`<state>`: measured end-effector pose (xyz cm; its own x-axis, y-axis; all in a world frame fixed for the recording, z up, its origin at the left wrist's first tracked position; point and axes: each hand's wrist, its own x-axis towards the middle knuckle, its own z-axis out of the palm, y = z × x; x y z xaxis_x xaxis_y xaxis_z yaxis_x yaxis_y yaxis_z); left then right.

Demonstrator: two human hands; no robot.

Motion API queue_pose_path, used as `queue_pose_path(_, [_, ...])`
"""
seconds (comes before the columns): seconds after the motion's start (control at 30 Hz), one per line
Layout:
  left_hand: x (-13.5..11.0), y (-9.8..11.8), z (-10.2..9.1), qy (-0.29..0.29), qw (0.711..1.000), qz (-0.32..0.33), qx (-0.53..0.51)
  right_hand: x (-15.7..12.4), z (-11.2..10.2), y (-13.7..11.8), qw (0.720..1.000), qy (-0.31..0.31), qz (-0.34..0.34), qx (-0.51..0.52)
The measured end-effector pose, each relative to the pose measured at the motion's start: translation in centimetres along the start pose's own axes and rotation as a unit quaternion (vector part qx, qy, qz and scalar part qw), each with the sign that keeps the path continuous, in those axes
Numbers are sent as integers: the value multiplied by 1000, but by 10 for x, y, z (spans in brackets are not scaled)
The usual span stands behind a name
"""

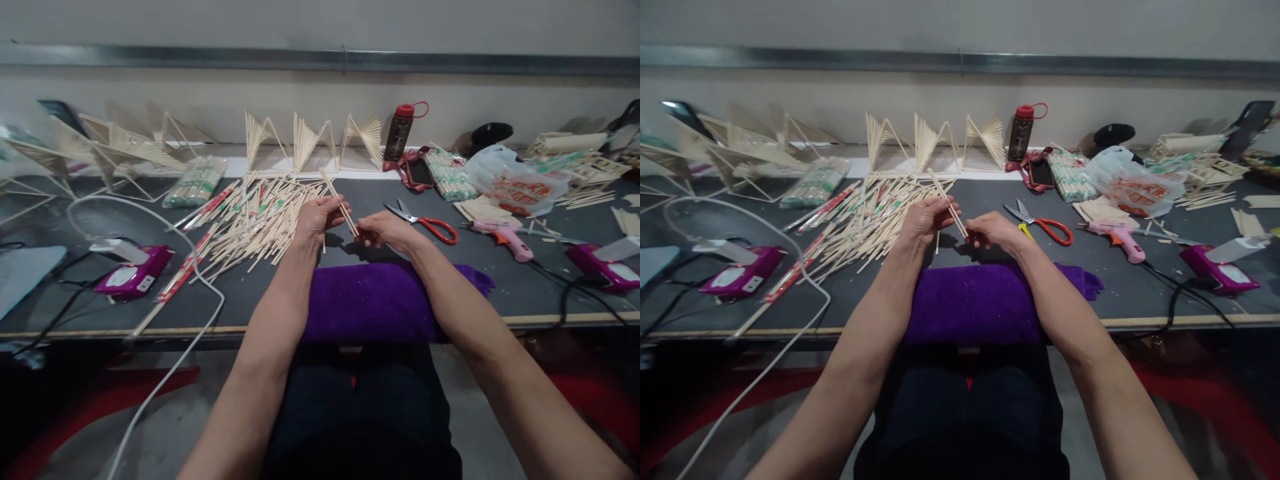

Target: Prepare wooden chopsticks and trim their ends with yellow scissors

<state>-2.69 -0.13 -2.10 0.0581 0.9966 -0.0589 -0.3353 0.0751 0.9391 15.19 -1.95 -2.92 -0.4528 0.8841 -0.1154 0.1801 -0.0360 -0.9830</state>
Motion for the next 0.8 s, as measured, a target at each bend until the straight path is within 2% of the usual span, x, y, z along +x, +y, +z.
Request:
queue_pose_path(0.23, [-1,-3,3,11,1000,0,17,3,14,2,999,-14,-13,-37])
queue_pose_path(0.47, [-3,1,0,-13,1000,19,1,4,20,2,999,-10,-33,-32])
queue_pose_path(0.7, [-4,10,-2,45,993,97,-55,7,28,6,996,-23,-26,-82])
queue_pose_path(0.8, [-6,13,0,50,990,113,-67,7,30,6,992,-24,-34,-123])
